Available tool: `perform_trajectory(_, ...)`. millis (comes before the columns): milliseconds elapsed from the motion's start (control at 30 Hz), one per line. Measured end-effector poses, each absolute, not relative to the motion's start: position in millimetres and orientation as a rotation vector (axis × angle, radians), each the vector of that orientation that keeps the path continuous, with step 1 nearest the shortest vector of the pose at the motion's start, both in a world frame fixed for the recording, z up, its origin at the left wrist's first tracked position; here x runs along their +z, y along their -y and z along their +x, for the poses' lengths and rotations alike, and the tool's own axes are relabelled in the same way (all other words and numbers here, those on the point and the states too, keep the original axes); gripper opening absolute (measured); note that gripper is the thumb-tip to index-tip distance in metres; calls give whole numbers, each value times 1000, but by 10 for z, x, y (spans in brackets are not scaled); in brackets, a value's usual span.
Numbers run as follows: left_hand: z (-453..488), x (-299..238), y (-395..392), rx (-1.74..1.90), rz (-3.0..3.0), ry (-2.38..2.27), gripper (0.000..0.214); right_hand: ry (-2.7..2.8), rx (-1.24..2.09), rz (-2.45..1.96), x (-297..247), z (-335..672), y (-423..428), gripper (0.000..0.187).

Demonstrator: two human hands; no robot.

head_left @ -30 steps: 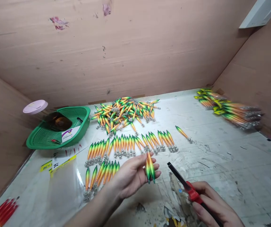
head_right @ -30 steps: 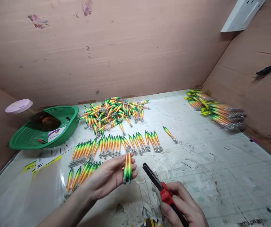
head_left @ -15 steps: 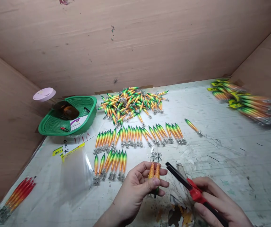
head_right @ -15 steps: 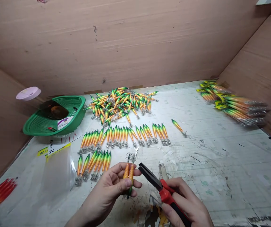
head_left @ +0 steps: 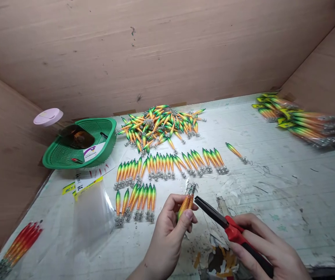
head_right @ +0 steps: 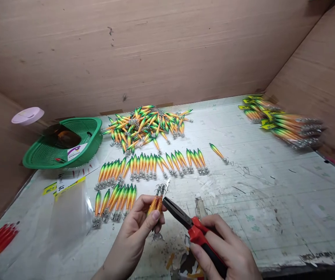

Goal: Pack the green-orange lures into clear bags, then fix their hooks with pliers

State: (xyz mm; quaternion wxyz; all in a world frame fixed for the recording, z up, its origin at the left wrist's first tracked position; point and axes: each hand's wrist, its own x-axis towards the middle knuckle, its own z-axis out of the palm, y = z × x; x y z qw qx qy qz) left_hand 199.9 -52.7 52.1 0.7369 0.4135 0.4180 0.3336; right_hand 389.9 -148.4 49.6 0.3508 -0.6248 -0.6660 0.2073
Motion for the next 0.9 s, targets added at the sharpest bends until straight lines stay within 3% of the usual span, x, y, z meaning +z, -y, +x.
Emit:
perform_trajectory(300,1905,419,526,938,1350,-1083,10,1796,572,-1624,602,3832,1405,17)
perform_trajectory(900,1855,455,563,1167,1820,-1020,39,1903,564,-1531,627,3887,1360,17)
